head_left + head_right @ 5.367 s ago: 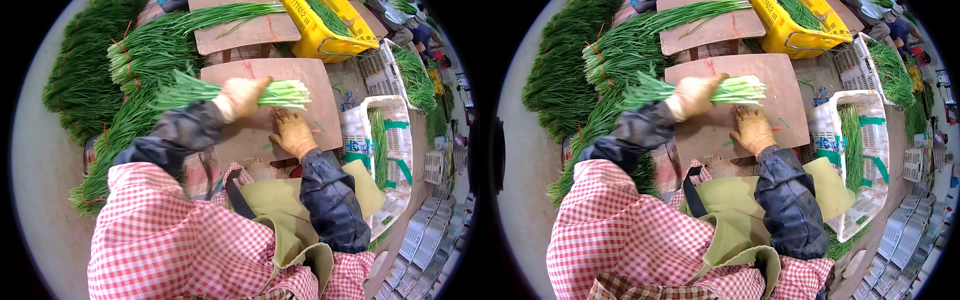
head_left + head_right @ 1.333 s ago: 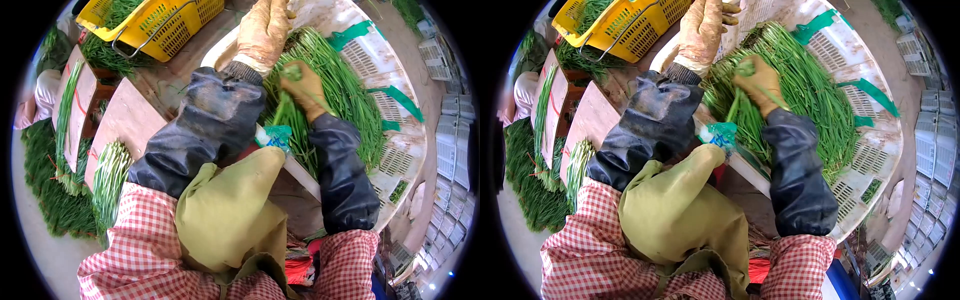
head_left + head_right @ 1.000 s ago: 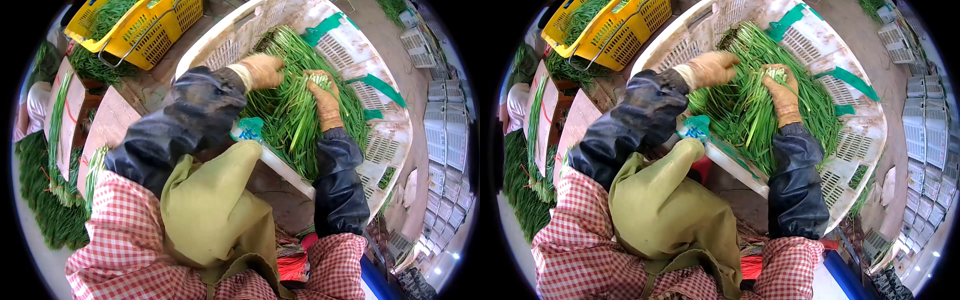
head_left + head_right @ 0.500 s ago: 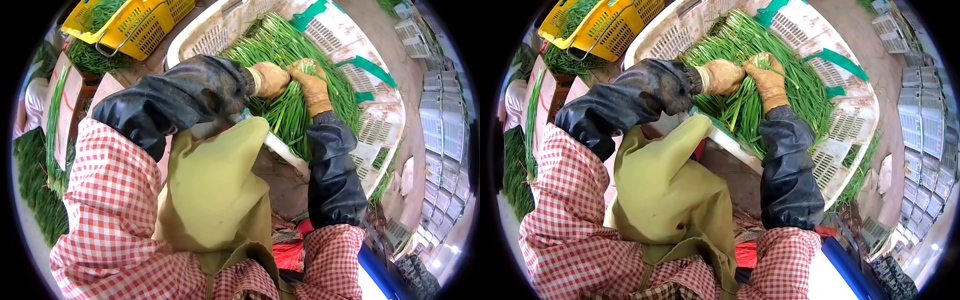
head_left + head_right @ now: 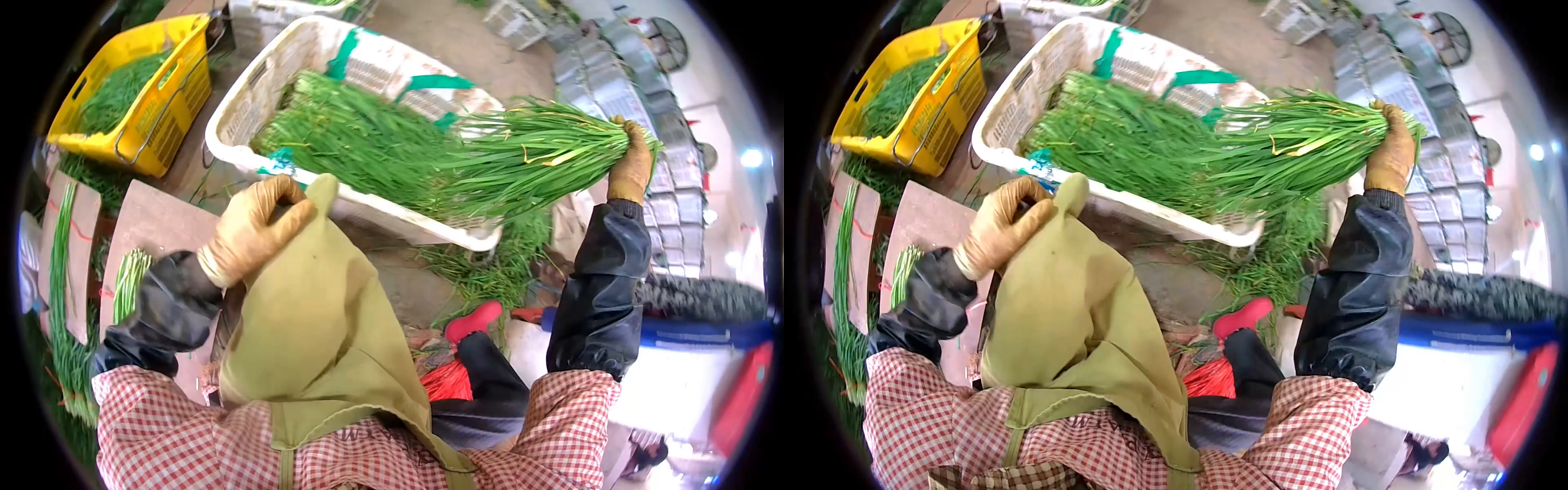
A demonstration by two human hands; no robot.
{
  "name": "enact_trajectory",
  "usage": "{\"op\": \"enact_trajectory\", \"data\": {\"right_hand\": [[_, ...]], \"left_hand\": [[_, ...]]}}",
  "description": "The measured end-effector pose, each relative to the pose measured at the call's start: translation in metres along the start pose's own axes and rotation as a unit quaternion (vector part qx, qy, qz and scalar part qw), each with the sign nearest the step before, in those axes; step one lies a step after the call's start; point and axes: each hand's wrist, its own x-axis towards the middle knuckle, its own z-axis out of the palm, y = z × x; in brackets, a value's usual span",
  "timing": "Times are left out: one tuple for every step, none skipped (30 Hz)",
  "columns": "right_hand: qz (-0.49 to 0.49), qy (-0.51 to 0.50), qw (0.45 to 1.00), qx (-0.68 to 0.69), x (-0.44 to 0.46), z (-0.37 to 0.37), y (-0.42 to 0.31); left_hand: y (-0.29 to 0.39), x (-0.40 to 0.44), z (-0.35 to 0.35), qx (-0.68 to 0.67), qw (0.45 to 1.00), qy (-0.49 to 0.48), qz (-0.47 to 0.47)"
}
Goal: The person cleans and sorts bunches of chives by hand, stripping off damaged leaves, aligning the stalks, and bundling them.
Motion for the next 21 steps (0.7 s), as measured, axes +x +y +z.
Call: {"op": "enact_trajectory", "data": {"right_hand": [[-0.014,0.0,1.0,-0.016,-0.009,-0.019,-0.027],[-0.028,0.009,0.999,-0.013,-0.015,-0.036,-0.045],[-0.045,-0.001,0.999,-0.019,-0.021,-0.052,-0.066],[-0.057,-0.011,0.998,-0.025,-0.03,-0.069,-0.083],[-0.053,-0.01,0.997,-0.06,-0.046,-0.079,-0.103],[-0.059,-0.004,0.997,-0.057,-0.058,-0.092,-0.116],[-0.066,-0.021,0.995,-0.067,-0.066,-0.102,-0.125],[-0.072,-0.039,0.994,-0.078,-0.076,-0.112,-0.133],[-0.056,-0.045,0.991,-0.114,-0.093,-0.112,-0.139],[-0.05,-0.047,0.991,-0.115,-0.103,-0.114,-0.14],[-0.006,-0.067,0.995,-0.077,-0.108,-0.112,-0.138],[0.035,-0.088,0.995,-0.039,-0.108,-0.106,-0.137],[0.045,-0.112,0.992,-0.041,-0.107,-0.104,-0.125],[0.07,-0.147,0.985,-0.055,-0.118,-0.094,-0.119],[0.096,-0.174,0.976,-0.089,-0.134,-0.08,-0.116],[0.123,-0.201,0.964,-0.12,-0.148,-0.068,-0.109],[0.155,-0.209,0.958,-0.123,-0.157,-0.051,-0.097],[0.187,-0.219,0.949,-0.127,-0.162,-0.033,-0.083],[0.173,-0.242,0.949,-0.105,-0.171,-0.016,-0.067],[0.221,-0.267,0.932,-0.109,-0.169,0.003,-0.055],[0.239,-0.261,0.93,-0.093,-0.171,0.022,-0.041]], "left_hand": [[0.003,-0.005,0.007,0.0,1.0,0.0,0.019],[0.001,-0.007,0.012,0.134,0.979,0.092,0.125],[0.002,-0.011,0.013,0.261,0.92,0.185,0.225],[0.004,-0.015,0.014,0.251,0.935,0.167,0.185],[0.003,-0.018,0.011,0.277,0.927,0.169,0.187],[0.002,-0.019,0.005,0.304,0.919,0.17,0.188],[0.002,-0.017,-0.006,0.333,0.913,0.169,0.164],[0.004,-0.012,-0.013,0.362,0.907,0.168,0.138],[0.027,-0.009,-0.02,0.326,0.931,0.103,0.128],[0.054,-0.013,-0.023,0.284,0.952,0.036,0.112],[0.058,-0.013,-0.016,0.241,0.94,-0.058,0.234],[0.075,-0.018,-0.003,0.15,0.939,-0.157,0.266],[0.092,-0.024,0.01,0.056,0.923,-0.262,0.276],[0.113,-0.033,0.03,-0.017,0.918,-0.318,0.235],[0.134,-0.041,0.051,-0.087,0.907,-0.367,0.186],[0.142,-0.041,0.077,-0.133,0.906,-0.36,0.175],[0.143,-0.039,0.1,-0.182,0.903,-0.351,0.166],[0.141,-0.036,0.124,-0.232,0.899,-0.339,0.154],[0.133,-0.032,0.145,-0.282,0.892,-0.324,0.142],[0.121,-0.027,0.162,-0.33,0.883,-0.307,0.128],[0.101,-0.022,0.182,-0.432,0.86,-0.263,0.075]]}}
